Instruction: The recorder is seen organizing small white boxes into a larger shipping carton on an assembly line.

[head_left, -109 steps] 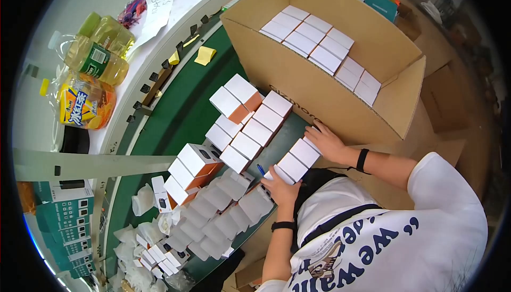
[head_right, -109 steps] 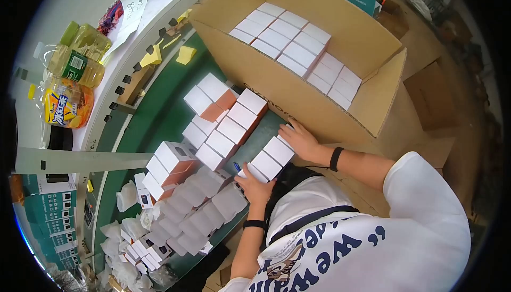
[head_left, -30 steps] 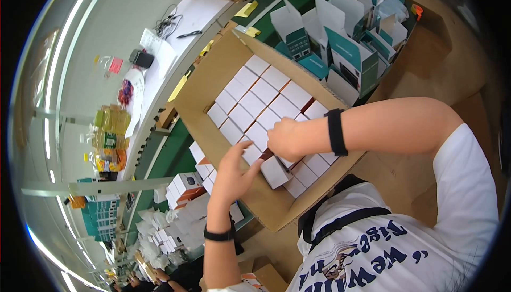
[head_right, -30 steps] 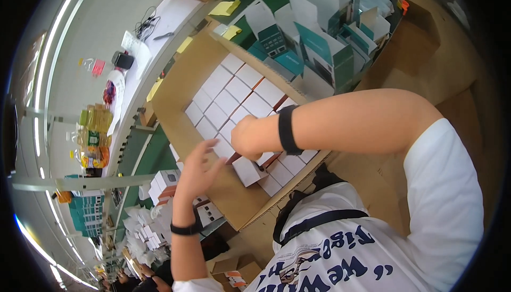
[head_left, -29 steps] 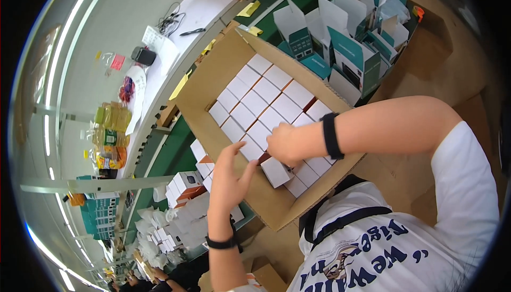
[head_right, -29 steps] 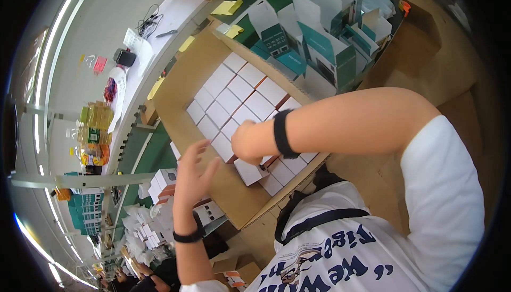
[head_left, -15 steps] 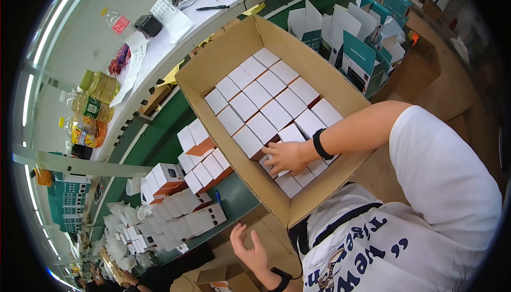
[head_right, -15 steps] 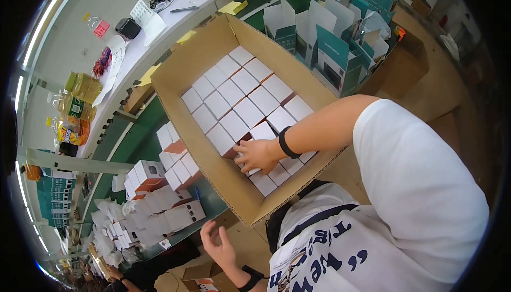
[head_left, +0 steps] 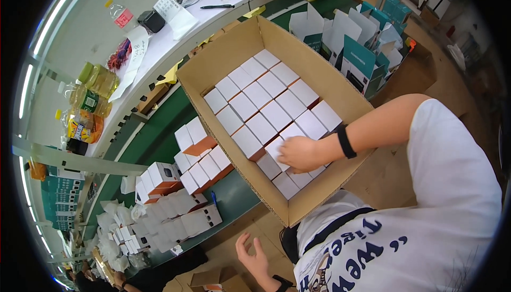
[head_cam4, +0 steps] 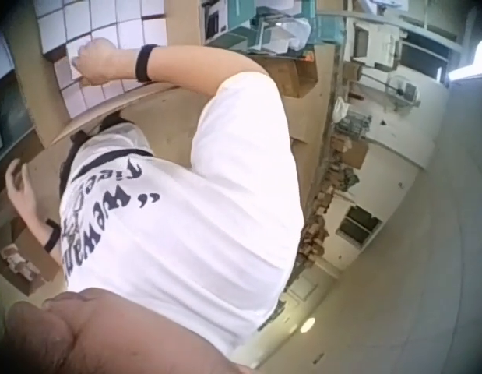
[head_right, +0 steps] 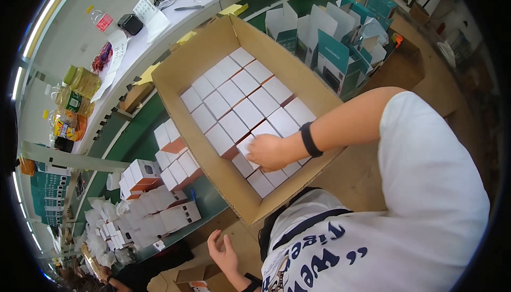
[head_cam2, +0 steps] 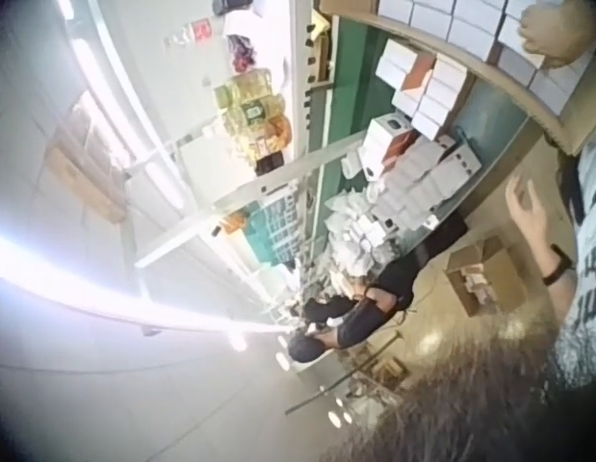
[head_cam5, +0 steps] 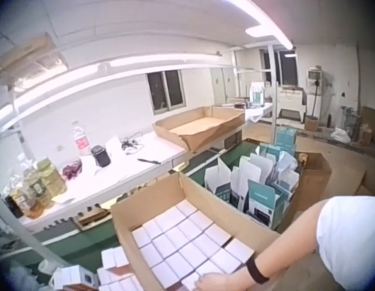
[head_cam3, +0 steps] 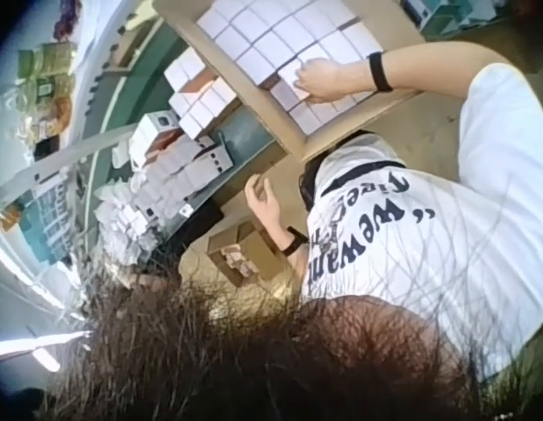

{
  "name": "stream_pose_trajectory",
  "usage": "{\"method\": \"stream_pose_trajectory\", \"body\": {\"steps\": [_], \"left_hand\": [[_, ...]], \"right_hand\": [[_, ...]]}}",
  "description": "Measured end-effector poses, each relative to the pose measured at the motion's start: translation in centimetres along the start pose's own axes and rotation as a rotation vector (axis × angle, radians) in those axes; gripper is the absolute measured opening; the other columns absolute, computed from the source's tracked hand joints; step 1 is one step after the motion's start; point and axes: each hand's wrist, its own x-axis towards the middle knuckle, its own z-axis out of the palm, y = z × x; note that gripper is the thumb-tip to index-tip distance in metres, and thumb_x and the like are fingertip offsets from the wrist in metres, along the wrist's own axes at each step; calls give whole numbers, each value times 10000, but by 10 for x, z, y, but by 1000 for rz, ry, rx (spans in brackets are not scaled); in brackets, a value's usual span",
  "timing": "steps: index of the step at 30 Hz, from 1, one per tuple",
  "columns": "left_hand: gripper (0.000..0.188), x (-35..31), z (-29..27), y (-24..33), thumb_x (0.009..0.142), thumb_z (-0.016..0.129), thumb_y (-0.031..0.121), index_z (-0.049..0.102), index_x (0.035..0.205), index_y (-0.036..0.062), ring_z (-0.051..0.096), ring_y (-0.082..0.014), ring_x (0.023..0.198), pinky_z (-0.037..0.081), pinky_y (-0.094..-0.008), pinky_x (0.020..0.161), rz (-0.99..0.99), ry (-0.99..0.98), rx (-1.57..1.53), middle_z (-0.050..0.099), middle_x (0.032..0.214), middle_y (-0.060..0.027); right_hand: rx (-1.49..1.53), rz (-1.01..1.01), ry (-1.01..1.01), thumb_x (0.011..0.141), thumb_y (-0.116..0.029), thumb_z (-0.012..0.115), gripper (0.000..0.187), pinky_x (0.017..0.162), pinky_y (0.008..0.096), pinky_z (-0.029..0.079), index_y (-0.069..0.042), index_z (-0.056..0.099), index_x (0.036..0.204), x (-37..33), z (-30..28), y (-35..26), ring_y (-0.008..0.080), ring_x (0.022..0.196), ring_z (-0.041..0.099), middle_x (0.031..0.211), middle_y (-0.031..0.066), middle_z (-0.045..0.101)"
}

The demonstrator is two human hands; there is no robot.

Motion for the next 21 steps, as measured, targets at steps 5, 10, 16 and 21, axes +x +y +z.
{"method": "stream_pose_trajectory", "body": {"steps": [5,10,16,21], "left_hand": [[220,6,9,-16,909,695,91,651,1116,31,626,-280,1133,522,-371,863,-14,-39,-40,649,1225,-131],[241,15,20,-11,946,686,97,637,1167,14,611,-227,1128,540,-343,858,41,-64,-44,629,1260,-111],[249,17,26,-19,903,708,104,656,1136,33,638,-259,1107,524,-367,852,16,-60,-93,657,1211,-119],[251,5,10,-18,904,715,111,659,1137,35,639,-257,1106,527,-367,858,-6,-6,-45,661,1206,-116]], "right_hand": [[67,41,-773,789,-149,618,348,889,456,535,-59,776,1086,-33,44,60,335,1043,695,1175,174,728],[51,322,-582,796,-164,632,319,912,459,528,-53,780,1056,-34,114,95,346,1056,683,1146,176,735],[445,-159,-451,861,-284,596,383,921,472,517,-25,762,1089,3,85,20,355,1067,674,1137,228,725],[168,-48,-449,847,-226,590,385,889,495,513,24,726,1107,43,127,27,366,1082,664,1175,237,698]]}}
